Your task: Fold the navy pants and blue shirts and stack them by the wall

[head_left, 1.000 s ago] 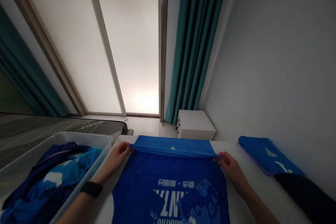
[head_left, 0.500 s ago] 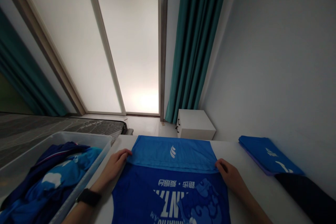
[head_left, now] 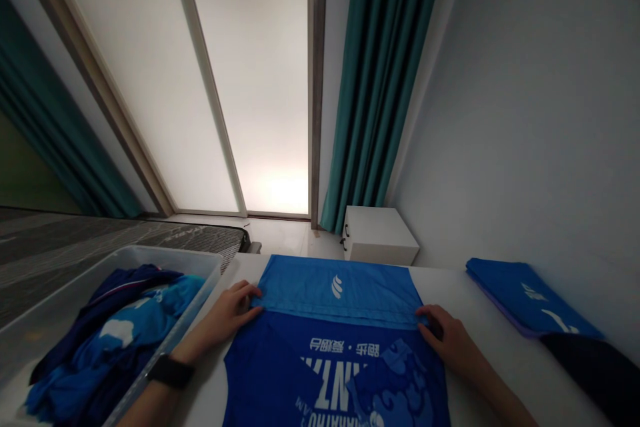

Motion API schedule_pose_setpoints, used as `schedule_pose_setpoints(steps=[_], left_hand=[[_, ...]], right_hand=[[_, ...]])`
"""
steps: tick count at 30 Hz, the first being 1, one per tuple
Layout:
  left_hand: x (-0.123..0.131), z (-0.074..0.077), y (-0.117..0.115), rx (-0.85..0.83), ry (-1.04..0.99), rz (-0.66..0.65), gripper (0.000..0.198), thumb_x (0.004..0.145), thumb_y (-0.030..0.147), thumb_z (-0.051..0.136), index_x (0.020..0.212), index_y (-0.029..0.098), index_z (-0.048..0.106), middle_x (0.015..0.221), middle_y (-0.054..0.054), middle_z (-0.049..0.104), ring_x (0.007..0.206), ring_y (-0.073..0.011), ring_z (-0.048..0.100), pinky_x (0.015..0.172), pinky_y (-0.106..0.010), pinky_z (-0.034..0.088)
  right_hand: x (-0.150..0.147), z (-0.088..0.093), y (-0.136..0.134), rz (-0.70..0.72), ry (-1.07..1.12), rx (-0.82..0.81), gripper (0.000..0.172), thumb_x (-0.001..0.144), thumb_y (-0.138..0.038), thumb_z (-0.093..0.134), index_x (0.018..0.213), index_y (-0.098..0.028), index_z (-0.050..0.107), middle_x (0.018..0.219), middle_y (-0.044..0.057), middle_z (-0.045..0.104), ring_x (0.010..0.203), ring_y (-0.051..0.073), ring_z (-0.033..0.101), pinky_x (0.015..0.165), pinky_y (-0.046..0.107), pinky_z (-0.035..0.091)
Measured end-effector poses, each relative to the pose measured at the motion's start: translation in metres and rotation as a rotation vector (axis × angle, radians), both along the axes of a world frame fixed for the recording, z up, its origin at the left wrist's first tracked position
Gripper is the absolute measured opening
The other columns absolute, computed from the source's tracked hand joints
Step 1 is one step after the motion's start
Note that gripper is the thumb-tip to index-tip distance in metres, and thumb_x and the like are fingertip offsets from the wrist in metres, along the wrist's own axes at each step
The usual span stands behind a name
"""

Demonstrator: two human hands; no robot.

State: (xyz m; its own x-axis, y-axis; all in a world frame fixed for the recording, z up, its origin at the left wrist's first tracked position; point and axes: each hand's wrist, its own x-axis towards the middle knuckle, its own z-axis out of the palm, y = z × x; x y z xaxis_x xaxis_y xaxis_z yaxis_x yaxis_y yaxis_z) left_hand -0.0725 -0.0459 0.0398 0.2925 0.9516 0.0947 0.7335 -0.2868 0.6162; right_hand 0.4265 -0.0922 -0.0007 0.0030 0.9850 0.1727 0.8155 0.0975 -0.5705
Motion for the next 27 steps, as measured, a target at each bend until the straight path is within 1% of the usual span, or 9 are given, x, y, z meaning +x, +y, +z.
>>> schedule_pose_setpoints(steps=[3, 7, 9, 13, 17, 22, 27], left_hand=[[-0.002, 0.003, 0.0, -0.022, 0.022, -0.014, 0.031, 0.083, 0.047, 0.058, 0.097, 0.021, 0.068, 0.093, -0.006, 0.062, 0.075, -0.021, 0.058, 0.074, -0.031, 0.046], [-0.003, 0.002, 0.001, -0.049, 0.001, 0.015, 0.033, 0.087, 0.047, 0.048, 0.089, 0.022, 0.069, 0.092, -0.007, 0.063, 0.077, -0.0222, 0.059, 0.074, -0.032, 0.048], [-0.004, 0.001, 0.002, -0.034, 0.019, -0.007, 0.031, 0.087, 0.048, 0.051, 0.088, 0.022, 0.069, 0.093, -0.007, 0.063, 0.079, -0.0224, 0.06, 0.076, -0.032, 0.048], [-0.008, 0.0, 0.002, 0.023, 0.075, -0.064, 0.027, 0.083, 0.044, 0.06, 0.096, 0.023, 0.07, 0.097, -0.006, 0.063, 0.084, -0.022, 0.062, 0.081, -0.03, 0.048], [-0.012, -0.006, 0.005, 0.033, 0.114, -0.092, 0.027, 0.089, 0.04, 0.052, 0.098, 0.023, 0.071, 0.097, -0.006, 0.063, 0.083, -0.0204, 0.063, 0.079, -0.03, 0.049], [-0.016, -0.012, 0.007, 0.127, 0.225, -0.108, 0.031, 0.095, 0.037, 0.045, 0.097, 0.022, 0.072, 0.093, -0.007, 0.064, 0.089, -0.0219, 0.062, 0.081, -0.031, 0.048], [-0.011, -0.006, 0.003, 0.146, 0.304, -0.108, 0.024, 0.092, 0.028, 0.047, 0.098, 0.023, 0.069, 0.094, -0.006, 0.065, 0.09, -0.0214, 0.062, 0.081, -0.031, 0.047]], right_hand=[[0.0, -0.003, -0.001, -0.01, -0.051, 0.014, 0.028, 0.076, -0.043, 0.05, 0.091, -0.025, 0.064, 0.073, 0.003, 0.062, 0.066, 0.021, 0.059, 0.066, 0.034, 0.046], [-0.003, -0.009, 0.001, -0.038, -0.103, 0.049, 0.024, 0.08, -0.039, 0.043, 0.084, -0.025, 0.062, 0.078, 0.005, 0.062, 0.069, 0.022, 0.059, 0.067, 0.035, 0.045], [-0.005, -0.01, 0.002, -0.044, -0.113, 0.073, 0.023, 0.083, -0.038, 0.041, 0.081, -0.025, 0.059, 0.082, 0.006, 0.062, 0.071, 0.022, 0.059, 0.069, 0.036, 0.045], [-0.007, -0.009, 0.001, -0.046, -0.087, 0.123, 0.022, 0.085, -0.037, 0.04, 0.08, -0.024, 0.057, 0.085, 0.007, 0.06, 0.074, 0.022, 0.058, 0.073, 0.036, 0.046], [-0.006, -0.01, 0.0, -0.018, -0.066, 0.174, 0.018, 0.087, -0.034, 0.041, 0.082, -0.025, 0.055, 0.085, 0.006, 0.058, 0.076, 0.021, 0.058, 0.074, 0.034, 0.048], [-0.004, -0.013, 0.0, 0.016, -0.124, 0.157, 0.018, 0.087, -0.034, 0.041, 0.081, -0.024, 0.055, 0.086, 0.006, 0.058, 0.076, 0.021, 0.06, 0.073, 0.035, 0.049], [-0.003, -0.012, 0.001, 0.031, -0.14, 0.126, 0.016, 0.084, -0.032, 0.042, 0.082, -0.025, 0.055, 0.087, 0.006, 0.059, 0.077, 0.021, 0.06, 0.074, 0.035, 0.048]])
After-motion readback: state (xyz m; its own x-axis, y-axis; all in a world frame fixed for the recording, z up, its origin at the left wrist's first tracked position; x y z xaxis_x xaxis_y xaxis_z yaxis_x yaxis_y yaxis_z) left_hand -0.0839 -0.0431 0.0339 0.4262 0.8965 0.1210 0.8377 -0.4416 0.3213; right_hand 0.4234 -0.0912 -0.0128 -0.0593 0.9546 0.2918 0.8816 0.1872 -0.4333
